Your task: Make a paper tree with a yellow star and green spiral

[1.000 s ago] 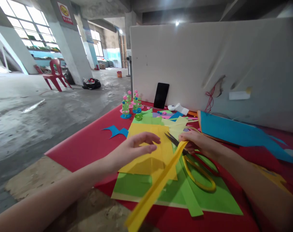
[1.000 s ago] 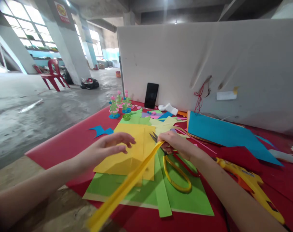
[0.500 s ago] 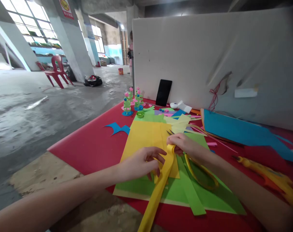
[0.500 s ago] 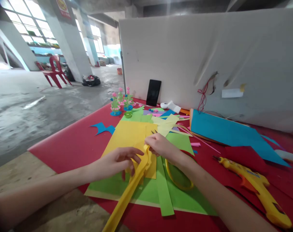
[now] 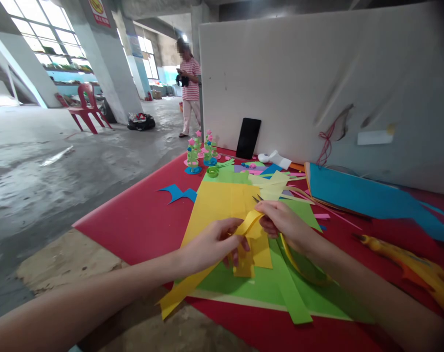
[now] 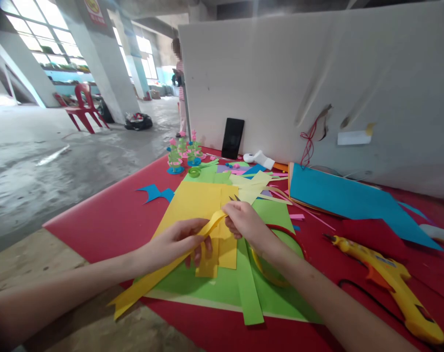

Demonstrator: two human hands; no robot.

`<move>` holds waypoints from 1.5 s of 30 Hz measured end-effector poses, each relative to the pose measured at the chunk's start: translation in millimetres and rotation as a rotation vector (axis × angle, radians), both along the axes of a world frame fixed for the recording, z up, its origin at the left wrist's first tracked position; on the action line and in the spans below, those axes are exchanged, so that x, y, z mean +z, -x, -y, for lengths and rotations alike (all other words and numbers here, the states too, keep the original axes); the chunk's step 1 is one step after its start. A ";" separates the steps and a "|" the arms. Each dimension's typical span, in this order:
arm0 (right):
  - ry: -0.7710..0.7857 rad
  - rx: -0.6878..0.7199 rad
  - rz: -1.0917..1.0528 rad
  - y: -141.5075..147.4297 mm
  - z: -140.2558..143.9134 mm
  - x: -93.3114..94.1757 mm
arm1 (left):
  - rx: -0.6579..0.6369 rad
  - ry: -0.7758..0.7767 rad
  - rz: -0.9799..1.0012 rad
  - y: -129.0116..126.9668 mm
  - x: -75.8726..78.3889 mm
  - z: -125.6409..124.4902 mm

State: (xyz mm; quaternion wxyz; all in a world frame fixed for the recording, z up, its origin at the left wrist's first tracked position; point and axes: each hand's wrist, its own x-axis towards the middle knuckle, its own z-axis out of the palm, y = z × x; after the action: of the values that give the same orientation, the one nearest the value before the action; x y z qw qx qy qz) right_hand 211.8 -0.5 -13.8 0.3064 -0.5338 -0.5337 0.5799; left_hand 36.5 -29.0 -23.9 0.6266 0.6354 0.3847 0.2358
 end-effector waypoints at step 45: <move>-0.068 0.007 -0.129 -4.3 26.4 -2.1 | -0.036 0.158 0.130 4.7 -6.2 -6.8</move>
State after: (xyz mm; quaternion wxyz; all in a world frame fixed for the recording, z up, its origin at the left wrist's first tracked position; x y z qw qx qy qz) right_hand 216.2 -26.9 -16.0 0.3562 -0.4826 -0.5343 0.5957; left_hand 31.8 -22.2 -30.1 0.7026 0.5742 0.3491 0.2341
